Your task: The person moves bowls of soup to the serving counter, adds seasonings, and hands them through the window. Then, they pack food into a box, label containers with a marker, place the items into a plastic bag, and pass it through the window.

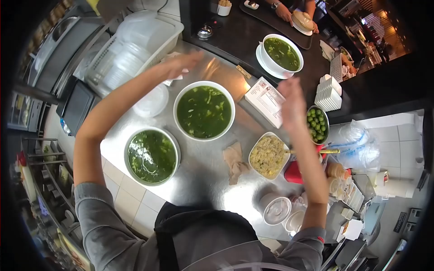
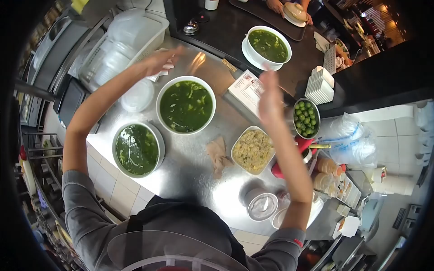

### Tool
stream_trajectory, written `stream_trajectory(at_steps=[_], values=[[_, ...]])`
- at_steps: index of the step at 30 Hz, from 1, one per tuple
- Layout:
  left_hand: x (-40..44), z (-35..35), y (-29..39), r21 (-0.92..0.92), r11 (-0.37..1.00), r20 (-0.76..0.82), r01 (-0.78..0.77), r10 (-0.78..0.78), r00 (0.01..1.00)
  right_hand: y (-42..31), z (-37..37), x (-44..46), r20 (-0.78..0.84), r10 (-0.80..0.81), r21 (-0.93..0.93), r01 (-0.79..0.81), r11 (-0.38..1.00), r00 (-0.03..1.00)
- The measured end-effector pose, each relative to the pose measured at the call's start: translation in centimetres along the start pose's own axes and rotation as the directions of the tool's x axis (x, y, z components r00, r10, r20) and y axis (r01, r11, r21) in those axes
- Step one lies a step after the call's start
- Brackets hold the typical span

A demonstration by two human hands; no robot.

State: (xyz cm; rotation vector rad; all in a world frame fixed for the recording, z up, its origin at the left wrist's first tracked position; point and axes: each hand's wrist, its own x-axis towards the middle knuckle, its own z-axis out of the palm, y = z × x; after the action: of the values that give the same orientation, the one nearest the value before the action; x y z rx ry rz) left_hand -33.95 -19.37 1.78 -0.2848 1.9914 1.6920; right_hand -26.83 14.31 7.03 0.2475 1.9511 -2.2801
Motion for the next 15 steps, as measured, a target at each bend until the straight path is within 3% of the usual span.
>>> stream_trajectory(at_steps=[1,2,5,6,7,8,9,10,11,12,13,14,15], values=[[-0.8,-0.7,-2.1,-0.014,0.999,-0.021,0.045,-0.045,0.999,2.7,1.2,-1.6,0.015,0.025,-0.042,-0.025,0.999,1.000],[-1.4,-1.2,-4.2,-0.030,0.996,-0.040,0.089,-0.090,0.995,5.3,1.9,-2.5,0.001,0.154,-0.080,-0.153,0.985,0.988],[-1.8,-1.1,-9.7,-0.219,0.968,-0.034,0.121,-0.132,0.991,12.3,4.1,-3.9,-0.136,0.367,-0.014,-0.372,0.928,0.920],[-6.0,1.0,-7.3,-0.231,0.971,0.010,0.068,-0.068,0.998,14.5,4.7,-3.9,-0.207,0.418,0.041,-0.419,0.907,0.885],[-6.4,0.6,-7.6,-0.179,0.980,0.209,0.081,-0.043,0.977,15.9,5.4,-3.8,-0.206,0.598,0.231,-0.556,0.799,0.774],[-5.1,1.5,-7.2,-0.205,0.978,0.327,0.031,0.038,0.944,16.2,8.2,-6.4,-0.054,0.134,0.365,-0.105,0.925,0.990],[-4.0,1.4,-9.1,-0.264,0.964,0.391,0.011,0.097,0.915,12.1,10.5,-9.6,-0.163,0.132,0.268,-0.085,0.960,0.978],[-2.4,1.3,-10.5,-0.314,0.950,0.444,0.002,0.145,0.884,21.5,8.2,-4.4,-0.169,0.006,0.276,0.041,0.960,0.986],[-1.0,0.8,-12.1,-0.353,0.936,0.472,0.008,0.170,0.865,21.7,9.2,-4.2,-0.205,0.149,0.324,-0.077,0.943,0.967],[0.5,0.2,-13.4,-0.378,0.925,0.478,0.032,0.166,0.863,21.0,10.3,-4.9,-0.230,0.156,0.439,-0.041,0.898,0.961],[1.9,-0.3,-14.8,-0.402,0.914,0.461,0.053,0.152,0.874,22.1,10.6,-3.3,-0.378,0.231,0.259,-0.137,0.956,0.897],[3.2,-0.7,-15.9,-0.421,0.903,0.419,0.083,0.113,0.901,23.8,11.0,-2.2,-0.419,0.131,0.088,-0.103,0.991,0.898],[4.3,-1.0,-17.0,-0.444,0.890,0.374,0.109,0.073,0.924,22.9,11.6,-2.6,-0.495,0.143,0.096,-0.109,0.989,0.857]])
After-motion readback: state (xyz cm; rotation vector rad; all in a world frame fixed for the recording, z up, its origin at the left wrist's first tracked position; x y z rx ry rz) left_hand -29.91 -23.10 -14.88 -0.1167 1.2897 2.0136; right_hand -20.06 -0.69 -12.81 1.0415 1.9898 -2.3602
